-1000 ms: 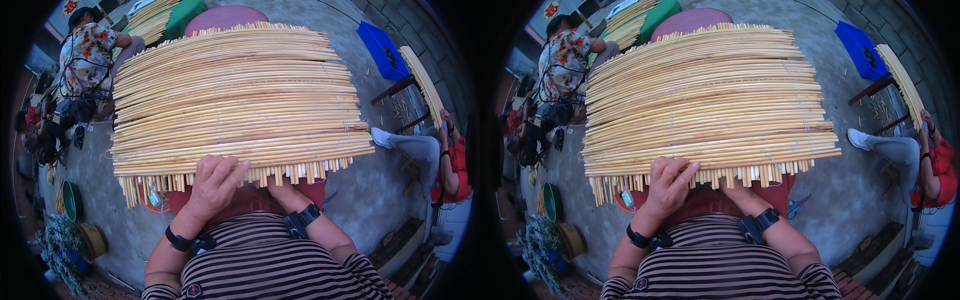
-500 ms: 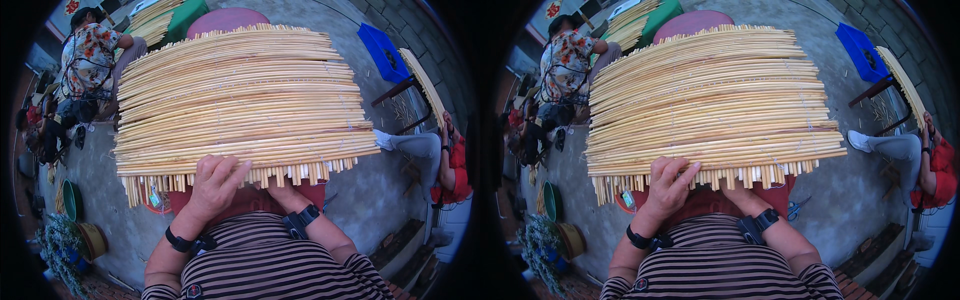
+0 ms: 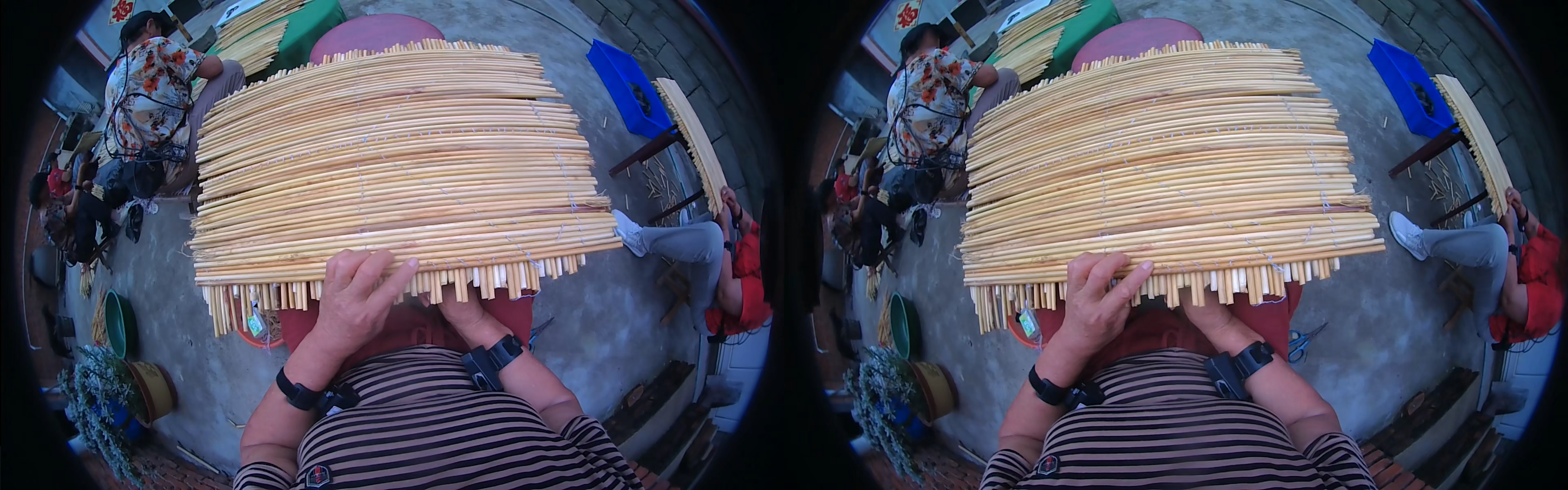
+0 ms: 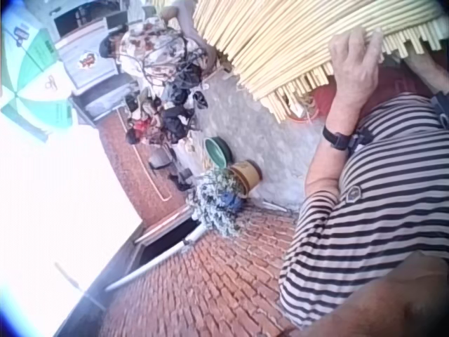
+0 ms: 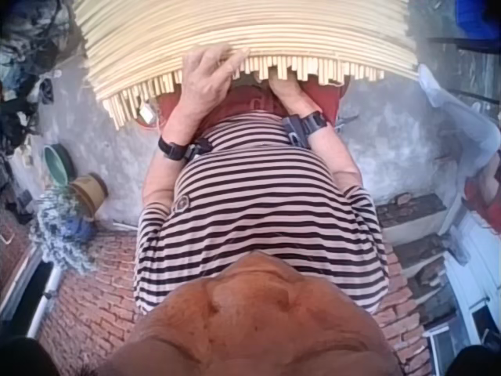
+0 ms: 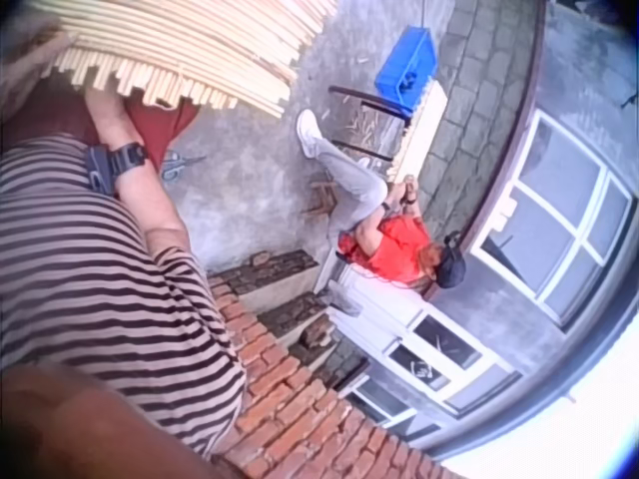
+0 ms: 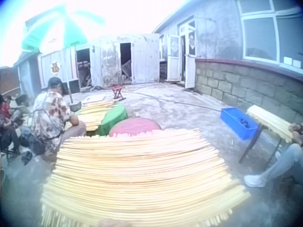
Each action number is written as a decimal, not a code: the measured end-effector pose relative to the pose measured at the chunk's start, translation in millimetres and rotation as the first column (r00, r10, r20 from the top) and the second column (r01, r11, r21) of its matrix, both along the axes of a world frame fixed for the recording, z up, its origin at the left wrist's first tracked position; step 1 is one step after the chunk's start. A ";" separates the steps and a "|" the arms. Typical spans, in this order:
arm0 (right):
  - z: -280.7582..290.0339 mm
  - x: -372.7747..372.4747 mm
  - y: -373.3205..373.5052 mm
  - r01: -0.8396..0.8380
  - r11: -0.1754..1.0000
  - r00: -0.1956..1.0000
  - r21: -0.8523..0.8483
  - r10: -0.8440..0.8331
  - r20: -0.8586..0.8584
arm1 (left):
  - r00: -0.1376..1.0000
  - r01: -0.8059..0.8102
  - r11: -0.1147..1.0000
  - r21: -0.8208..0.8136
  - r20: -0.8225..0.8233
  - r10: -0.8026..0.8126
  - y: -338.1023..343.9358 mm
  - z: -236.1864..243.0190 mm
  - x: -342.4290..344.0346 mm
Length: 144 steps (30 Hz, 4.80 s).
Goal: The person weaves a reed mat by hand, using a needle and thread to secure the reeds together and lifting the section to check the progress.
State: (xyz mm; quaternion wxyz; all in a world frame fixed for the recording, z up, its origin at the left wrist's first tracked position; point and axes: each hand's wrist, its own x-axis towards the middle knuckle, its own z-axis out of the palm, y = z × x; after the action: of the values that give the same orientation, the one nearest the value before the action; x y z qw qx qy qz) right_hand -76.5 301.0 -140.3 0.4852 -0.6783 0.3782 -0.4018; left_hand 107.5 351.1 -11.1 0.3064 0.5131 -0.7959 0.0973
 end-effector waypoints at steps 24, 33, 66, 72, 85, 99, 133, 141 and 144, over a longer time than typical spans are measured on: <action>100.2 -2.4 -12.4 -0.260 0.939 0.953 0.224 0.211 0.218 | 0.988 -0.036 0.969 -0.245 0.135 0.071 2.9 56.1 -3.9; 137.9 6.0 9.2 -0.339 0.917 0.934 0.210 0.300 0.197 | 0.998 0.000 0.932 -0.362 -0.063 -0.025 -18.1 219.1 80.5; 143.9 -2.4 23.7 -0.251 0.902 0.959 0.350 0.184 0.215 | 0.992 0.082 0.986 0.145 -0.103 -0.067 -72.8 185.1 54.8; 128.0 -8.2 4.1 -0.176 0.872 0.906 0.456 -0.037 0.422 | 0.991 0.127 0.984 0.124 -0.045 -0.122 -91.9 74.9 30.2; 70.9 6.8 -20.7 -0.179 0.607 0.942 0.774 -0.121 0.313 | 0.992 0.099 0.947 0.306 -0.103 -0.071 -86.0 -2.7 20.3; 52.1 28.7 -14.7 -0.455 0.468 0.831 0.758 -0.084 0.550 | 0.995 0.064 0.923 0.380 -0.090 -0.032 -62.5 -6.7 25.6; 52.1 56.9 -8.8 -0.417 0.616 0.569 0.668 -0.396 0.720 | 0.996 -0.038 0.980 0.195 -0.072 0.053 -78.9 -14.6 14.2; 60.7 58.2 -7.8 -0.306 0.645 0.648 0.700 -0.397 0.650 | 0.996 -0.073 0.985 0.159 -0.039 0.080 -75.9 -20.5 15.3; 63.5 59.7 -7.7 -0.277 0.630 0.663 0.725 -0.421 0.619 | 0.996 -0.084 0.985 0.150 -0.028 0.089 -75.5 -21.0 13.7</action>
State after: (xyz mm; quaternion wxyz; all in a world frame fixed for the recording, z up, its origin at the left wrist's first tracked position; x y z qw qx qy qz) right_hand -16.9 293.4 -76.8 0.8171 -0.1581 0.3090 -0.4603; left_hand 121.2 275.6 -32.1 0.2765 0.5702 -0.7725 0.0418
